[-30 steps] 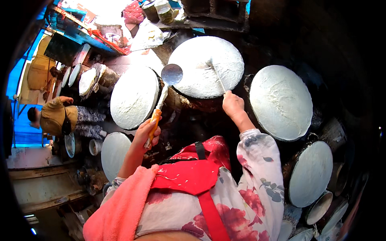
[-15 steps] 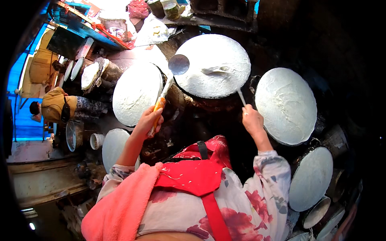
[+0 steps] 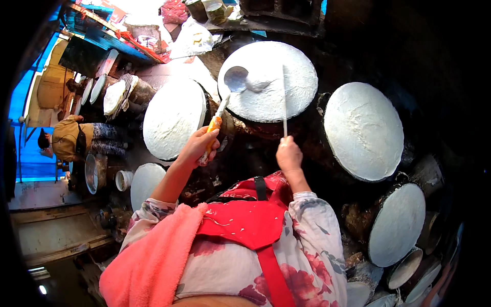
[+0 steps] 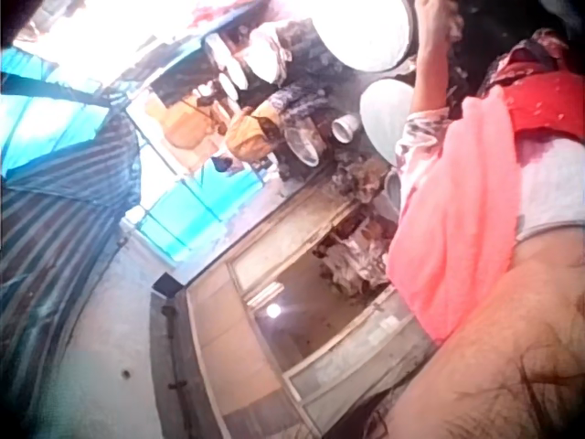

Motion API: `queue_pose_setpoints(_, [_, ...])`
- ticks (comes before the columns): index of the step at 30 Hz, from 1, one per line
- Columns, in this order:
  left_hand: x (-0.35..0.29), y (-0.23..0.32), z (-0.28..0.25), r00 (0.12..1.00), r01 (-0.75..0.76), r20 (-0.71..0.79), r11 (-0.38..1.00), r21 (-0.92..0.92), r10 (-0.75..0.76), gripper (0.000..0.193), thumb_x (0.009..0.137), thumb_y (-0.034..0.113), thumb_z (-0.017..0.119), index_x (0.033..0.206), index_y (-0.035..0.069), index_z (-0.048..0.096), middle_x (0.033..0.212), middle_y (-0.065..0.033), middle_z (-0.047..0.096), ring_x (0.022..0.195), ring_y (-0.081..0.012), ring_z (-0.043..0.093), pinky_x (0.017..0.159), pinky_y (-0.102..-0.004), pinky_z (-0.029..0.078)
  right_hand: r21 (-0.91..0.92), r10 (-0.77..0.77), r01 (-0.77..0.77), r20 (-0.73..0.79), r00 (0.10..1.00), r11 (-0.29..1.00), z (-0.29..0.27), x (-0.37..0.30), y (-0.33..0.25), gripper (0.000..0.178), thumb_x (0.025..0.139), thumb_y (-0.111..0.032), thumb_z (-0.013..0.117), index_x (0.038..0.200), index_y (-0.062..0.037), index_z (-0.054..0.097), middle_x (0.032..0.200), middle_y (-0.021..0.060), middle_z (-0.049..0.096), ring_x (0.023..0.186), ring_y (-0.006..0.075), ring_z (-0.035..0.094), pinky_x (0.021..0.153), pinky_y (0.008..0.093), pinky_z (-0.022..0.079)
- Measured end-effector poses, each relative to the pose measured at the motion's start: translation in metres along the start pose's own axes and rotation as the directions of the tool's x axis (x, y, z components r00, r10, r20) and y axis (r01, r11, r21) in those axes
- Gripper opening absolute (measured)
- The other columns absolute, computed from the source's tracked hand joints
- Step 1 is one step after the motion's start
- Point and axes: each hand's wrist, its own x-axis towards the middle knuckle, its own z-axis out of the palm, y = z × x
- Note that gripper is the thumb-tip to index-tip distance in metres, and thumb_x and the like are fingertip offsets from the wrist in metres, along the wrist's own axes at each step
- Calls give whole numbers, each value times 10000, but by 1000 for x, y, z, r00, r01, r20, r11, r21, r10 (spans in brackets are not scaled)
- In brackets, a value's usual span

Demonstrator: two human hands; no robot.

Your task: The person scoops a white liquid batter from a large bucket and pours it onto several hot, round metal pans. Using a long wooden stick, they spread the batter into thin, circular layers. The person then uses a metal spatula to lift and remove the cooked white cakes from the pans.

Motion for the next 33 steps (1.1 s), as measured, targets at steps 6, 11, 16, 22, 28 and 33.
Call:
queue_pose_setpoints(6, [-3, -4, 4, 998, 56, 39, 979, -197, -49, 246, 920, 291, 515, 1040, 92, 434, 642, -15, 477, 400, -92, 453, 317, -229, 327, 267, -153, 106, 162, 975, 958, 45, -12, -39, 252, 910, -278, 473, 887, -30, 511, 749, 233, 610, 742, 437, 588, 657, 529, 454])
queue_pose_setpoints(11, [-44, -20, -7, 986, -121, 45, 864, -490, 164, 369, 934, 324, 493, 1215, 96, 424, 617, 5, 423, 393, -81, 395, 361, -221, 315, 327, -391, 374, -14, 920, 868, -1, -12, -69, 194, 915, -248, 484, 864, -62, 510, 696, 186, 609, 644, 395, 594, 567, 487, 460])
queue_pose_setpoints(16, [-21, -6, -30, 981, 2, 131, 661, -750, 146, 341, 967, 272, 422, 1212, 37, 457, 632, 8, 415, 440, -80, 413, 400, -222, 344, 256, -527, 548, -149, 837, 797, -37, 16, -75, 196, 928, -233, 460, 857, -58, 514, 653, 183, 585, 598, 391, 585, 527, 474, 458])
queue_pose_setpoints(22, [-56, -1, -17, 932, -60, 96, 411, -910, 348, 415, 997, 238, 317, 1326, -15, 319, 650, -11, 389, 421, -84, 419, 404, -222, 352, -152, -279, 287, 75, 957, 946, -43, 83, -3, 256, 937, -267, 419, 871, -37, 509, 716, 229, 617, 660, 413, 610, 592, 500, 474])
queue_pose_setpoints(28, [-110, -23, -27, 958, -210, -116, 368, -906, 262, 399, 993, 232, 330, 1308, -11, 350, 666, -15, 404, 413, -93, 406, 390, -238, 358, -179, -439, 543, 411, 799, 820, -43, 39, -10, 252, 910, -289, 464, 846, -46, 485, 650, 205, 617, 641, 385, 631, 617, 504, 497])
queue_pose_setpoints(33, [-168, -52, -50, 925, -347, -272, 301, -888, 265, 399, 989, 187, 334, 1319, -36, 311, 672, -22, 413, 429, -91, 438, 406, -228, 384, -212, -321, 343, 133, 938, 915, -48, 89, 5, 254, 923, -266, 445, 841, -32, 498, 691, 220, 623, 666, 408, 617, 627, 519, 477])
